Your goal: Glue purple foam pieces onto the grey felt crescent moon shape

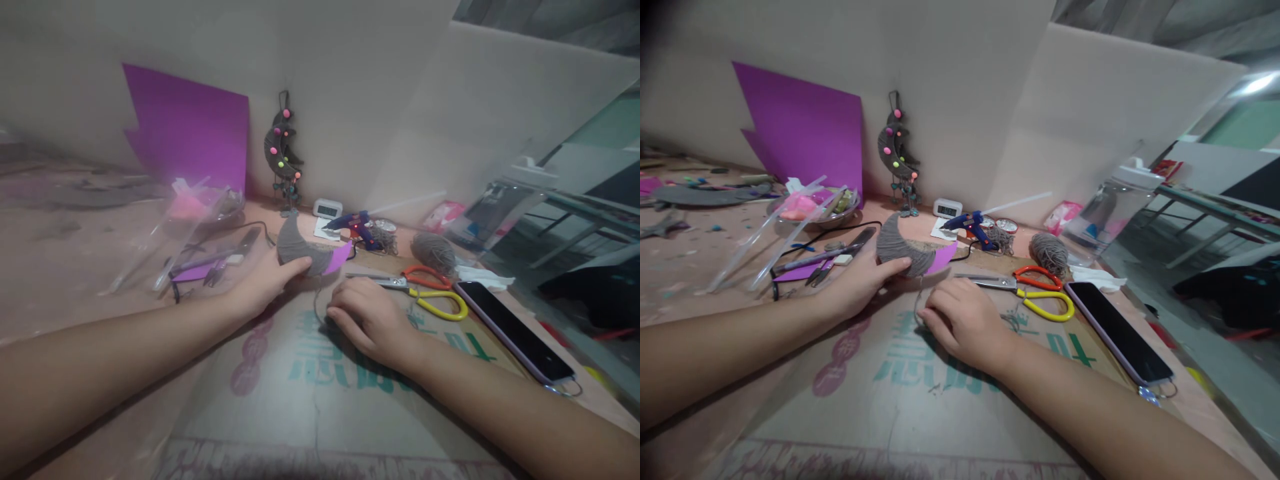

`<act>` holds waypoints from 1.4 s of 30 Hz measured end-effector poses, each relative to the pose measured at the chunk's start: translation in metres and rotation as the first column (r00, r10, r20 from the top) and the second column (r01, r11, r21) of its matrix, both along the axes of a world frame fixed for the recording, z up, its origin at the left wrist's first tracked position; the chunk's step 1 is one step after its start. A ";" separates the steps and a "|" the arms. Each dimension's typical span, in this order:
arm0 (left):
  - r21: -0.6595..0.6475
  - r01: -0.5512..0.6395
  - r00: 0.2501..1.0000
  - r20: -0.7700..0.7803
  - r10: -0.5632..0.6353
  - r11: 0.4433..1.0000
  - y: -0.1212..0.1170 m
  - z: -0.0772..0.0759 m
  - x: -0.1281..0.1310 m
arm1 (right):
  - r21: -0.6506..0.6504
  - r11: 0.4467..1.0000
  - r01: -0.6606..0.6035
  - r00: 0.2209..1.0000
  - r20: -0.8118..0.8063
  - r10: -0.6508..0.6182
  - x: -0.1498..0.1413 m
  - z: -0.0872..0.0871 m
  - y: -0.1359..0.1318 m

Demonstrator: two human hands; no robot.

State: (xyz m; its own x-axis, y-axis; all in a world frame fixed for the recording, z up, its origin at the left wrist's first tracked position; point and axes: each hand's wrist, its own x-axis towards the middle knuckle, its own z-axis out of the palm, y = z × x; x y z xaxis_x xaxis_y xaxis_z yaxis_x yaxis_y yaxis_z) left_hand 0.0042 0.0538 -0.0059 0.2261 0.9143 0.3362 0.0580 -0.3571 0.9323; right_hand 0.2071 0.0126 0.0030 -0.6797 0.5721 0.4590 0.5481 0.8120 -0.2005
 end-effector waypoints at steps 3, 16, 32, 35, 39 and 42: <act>0.046 -0.036 0.999 0.025 0.035 0.998 0.000 0.001 0.000 | -0.096 0.991 0.092 0.990 -0.094 -0.101 -0.002 0.000 0.000; 0.109 -0.046 0.989 -0.132 0.061 0.993 -0.007 0.005 0.000 | -0.553 0.833 0.015 0.904 -0.349 -0.248 -0.008 -0.007 -0.004; -0.146 0.078 0.997 0.034 -0.074 0.986 -0.003 -0.007 0.002 | 0.120 0.960 0.253 0.965 0.035 -0.258 0.034 0.017 0.018; -0.084 0.035 0.999 -0.033 -0.038 0.996 -0.003 -0.008 0.001 | -0.040 0.952 0.304 0.950 -0.066 -0.306 0.033 0.009 0.020; -0.029 0.069 0.992 -0.106 -0.072 0.997 -0.002 -0.009 0.000 | -0.191 0.923 0.333 0.924 -0.129 -0.360 0.029 -0.005 0.022; -0.064 0.090 0.983 -0.154 -0.099 0.994 -0.004 -0.008 0.000 | -0.225 0.919 0.324 0.926 -0.123 -0.356 0.029 -0.010 0.024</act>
